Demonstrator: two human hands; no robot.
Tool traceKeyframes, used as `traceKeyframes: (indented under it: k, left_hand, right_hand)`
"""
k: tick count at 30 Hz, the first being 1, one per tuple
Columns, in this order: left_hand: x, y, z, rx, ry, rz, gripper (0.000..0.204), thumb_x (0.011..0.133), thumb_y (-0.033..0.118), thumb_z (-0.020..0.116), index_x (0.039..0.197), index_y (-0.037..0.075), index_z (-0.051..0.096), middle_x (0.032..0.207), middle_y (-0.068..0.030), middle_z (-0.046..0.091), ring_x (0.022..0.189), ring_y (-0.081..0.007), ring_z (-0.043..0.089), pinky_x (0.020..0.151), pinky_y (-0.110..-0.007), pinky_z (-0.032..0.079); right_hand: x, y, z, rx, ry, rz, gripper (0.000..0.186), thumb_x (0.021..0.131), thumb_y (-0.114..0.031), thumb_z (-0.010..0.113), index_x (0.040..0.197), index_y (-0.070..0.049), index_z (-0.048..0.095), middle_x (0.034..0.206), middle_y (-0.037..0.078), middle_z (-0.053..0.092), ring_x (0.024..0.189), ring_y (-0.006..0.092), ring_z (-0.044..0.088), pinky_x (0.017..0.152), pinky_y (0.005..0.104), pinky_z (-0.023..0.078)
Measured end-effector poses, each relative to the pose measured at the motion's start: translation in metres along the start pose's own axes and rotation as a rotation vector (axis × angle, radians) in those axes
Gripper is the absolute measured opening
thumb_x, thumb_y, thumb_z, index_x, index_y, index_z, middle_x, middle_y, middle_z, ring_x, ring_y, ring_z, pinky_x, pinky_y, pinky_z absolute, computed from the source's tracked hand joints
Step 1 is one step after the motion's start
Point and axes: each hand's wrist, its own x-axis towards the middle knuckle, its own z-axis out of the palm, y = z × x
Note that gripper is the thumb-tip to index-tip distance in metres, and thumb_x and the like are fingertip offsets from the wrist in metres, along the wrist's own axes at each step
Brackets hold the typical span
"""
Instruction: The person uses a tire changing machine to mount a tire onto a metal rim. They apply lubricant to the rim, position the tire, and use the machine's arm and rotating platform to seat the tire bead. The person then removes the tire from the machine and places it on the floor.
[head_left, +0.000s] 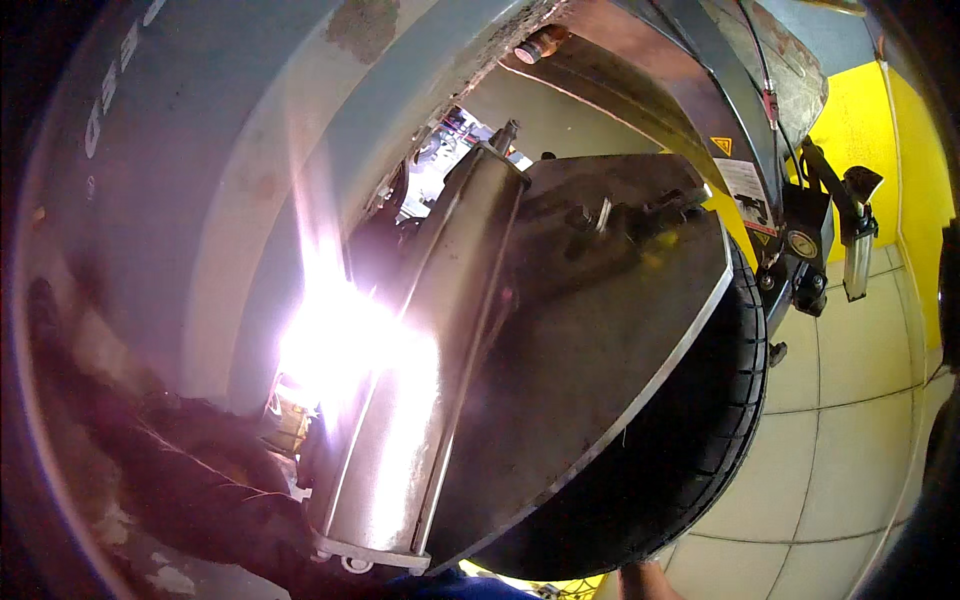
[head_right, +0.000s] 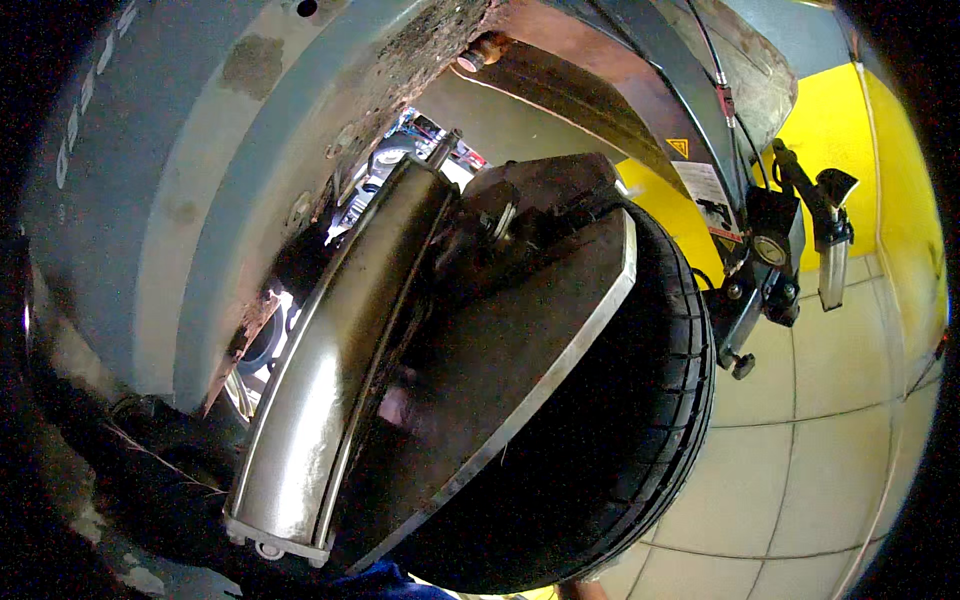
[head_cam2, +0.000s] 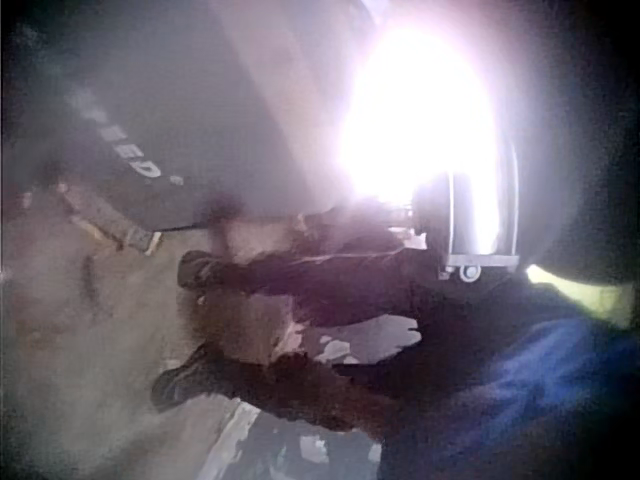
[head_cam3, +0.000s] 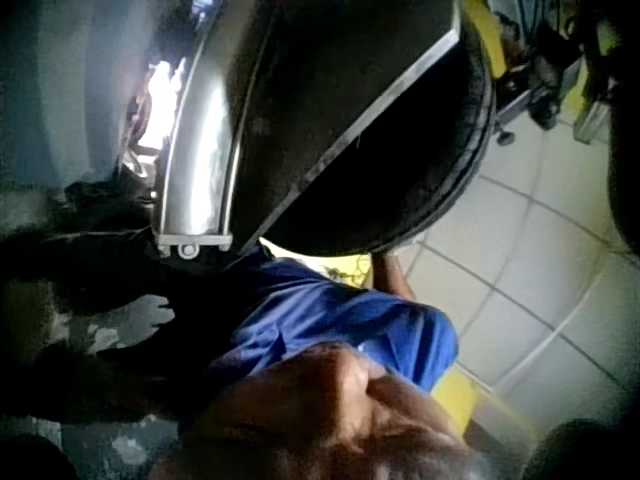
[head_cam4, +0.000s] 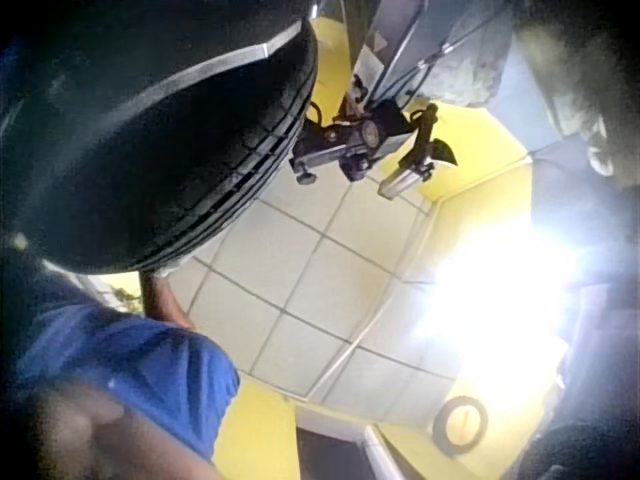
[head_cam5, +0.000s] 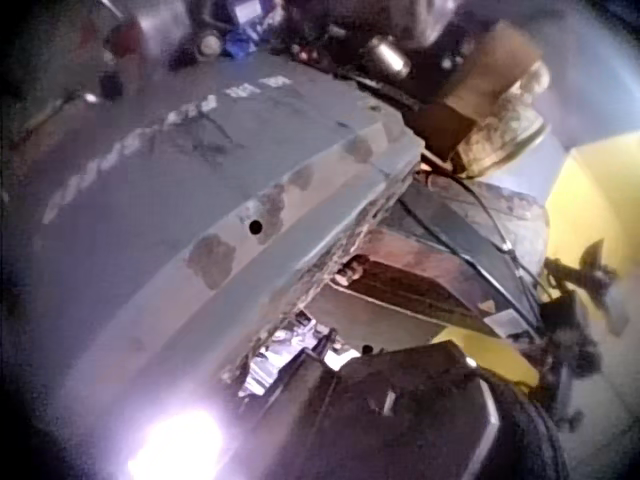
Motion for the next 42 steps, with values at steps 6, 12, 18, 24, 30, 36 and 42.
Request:
traceKeyframes:
  k: [6, 12, 18, 24, 30, 36, 42]
  left_hand:
    - [0.007, -0.001, 0.007, -0.005, -0.006, -0.040, 0.038, 0.105, 0.025, 0.052, 0.135, 0.004, 0.056, 0.135, -0.0117, 0.056, 0.123, -0.0253, 0.053, 0.102, -0.042, 0.046]
    - [0.019, -0.005, 0.014, 0.007, -0.016, -0.054, 0.037, 0.104, 0.026, 0.054, 0.133, 0.004, 0.058, 0.132, -0.0106, 0.058, 0.120, -0.0241, 0.055, 0.100, -0.041, 0.048]
    - [0.007, 0.005, 0.002, 0.054, 0.022, -0.008, 0.036, 0.103, 0.027, 0.055, 0.131, 0.004, 0.060, 0.130, -0.0095, 0.060, 0.117, -0.0229, 0.057, 0.098, -0.039, 0.049]
    - [-0.067, 0.060, -0.036, 0.162, 0.314, 0.247, 0.035, 0.103, 0.028, 0.057, 0.129, 0.004, 0.061, 0.127, -0.0084, 0.062, 0.115, -0.0217, 0.058, 0.095, -0.038, 0.051]
    - [-0.191, 0.213, 0.092, -0.298, 0.195, 0.532, 0.034, 0.101, 0.021, 0.057, 0.130, 0.002, 0.061, 0.121, -0.0086, 0.066, 0.113, -0.0212, 0.062, 0.099, -0.037, 0.049]
    - [-0.337, 0.432, 0.324, 0.424, -0.010, 1.004, 0.056, 0.095, 0.032, 0.063, 0.140, 0.000, 0.056, 0.137, -0.0236, 0.060, 0.125, -0.0347, 0.059, 0.108, -0.040, 0.043]
    - [-0.326, 0.448, 0.479, 1.350, 0.575, 0.741, 0.086, 0.092, 0.053, 0.058, 0.158, 0.006, 0.028, 0.156, -0.0381, 0.028, 0.141, -0.0510, 0.038, 0.114, -0.049, 0.040]
  right_hand:
    - [0.009, -0.007, 0.012, -0.035, -0.025, 0.025, 0.056, 0.106, -0.046, 0.041, 0.141, -0.004, 0.050, 0.134, 0.011, 0.059, 0.117, 0.0246, 0.058, 0.104, 0.0394, 0.046]
    - [0.016, -0.007, 0.029, -0.056, -0.051, 0.042, 0.054, 0.106, -0.045, 0.041, 0.140, -0.003, 0.051, 0.131, 0.011, 0.061, 0.114, 0.0237, 0.059, 0.103, 0.0389, 0.048]
    - [0.015, -0.008, 0.030, 0.002, -0.100, 0.071, 0.053, 0.107, -0.044, 0.042, 0.138, -0.003, 0.052, 0.129, 0.011, 0.062, 0.111, 0.0227, 0.061, 0.102, 0.0384, 0.049]
    - [0.026, 0.039, 0.042, 0.348, -0.307, 0.167, 0.052, 0.107, -0.043, 0.043, 0.137, -0.002, 0.053, 0.127, 0.011, 0.064, 0.108, 0.0218, 0.063, 0.100, 0.0380, 0.050]
    - [0.001, 0.014, 0.054, 0.318, -0.443, -0.084, 0.033, 0.106, -0.032, 0.046, 0.119, -0.002, 0.054, 0.106, 0.010, 0.062, 0.093, 0.0237, 0.061, 0.087, 0.0401, 0.050]
    - [0.060, -0.046, 0.042, 0.064, -0.213, -0.944, 0.016, 0.077, -0.005, 0.067, 0.089, 0.000, 0.057, 0.090, 0.020, 0.055, 0.086, 0.0401, 0.058, 0.077, 0.0460, 0.054]
    - [0.068, -0.060, 0.053, 0.077, -0.562, -0.989, 0.026, 0.081, -0.014, 0.061, 0.103, -0.003, 0.069, 0.106, 0.019, 0.067, 0.097, 0.0358, 0.065, 0.084, 0.0466, 0.053]
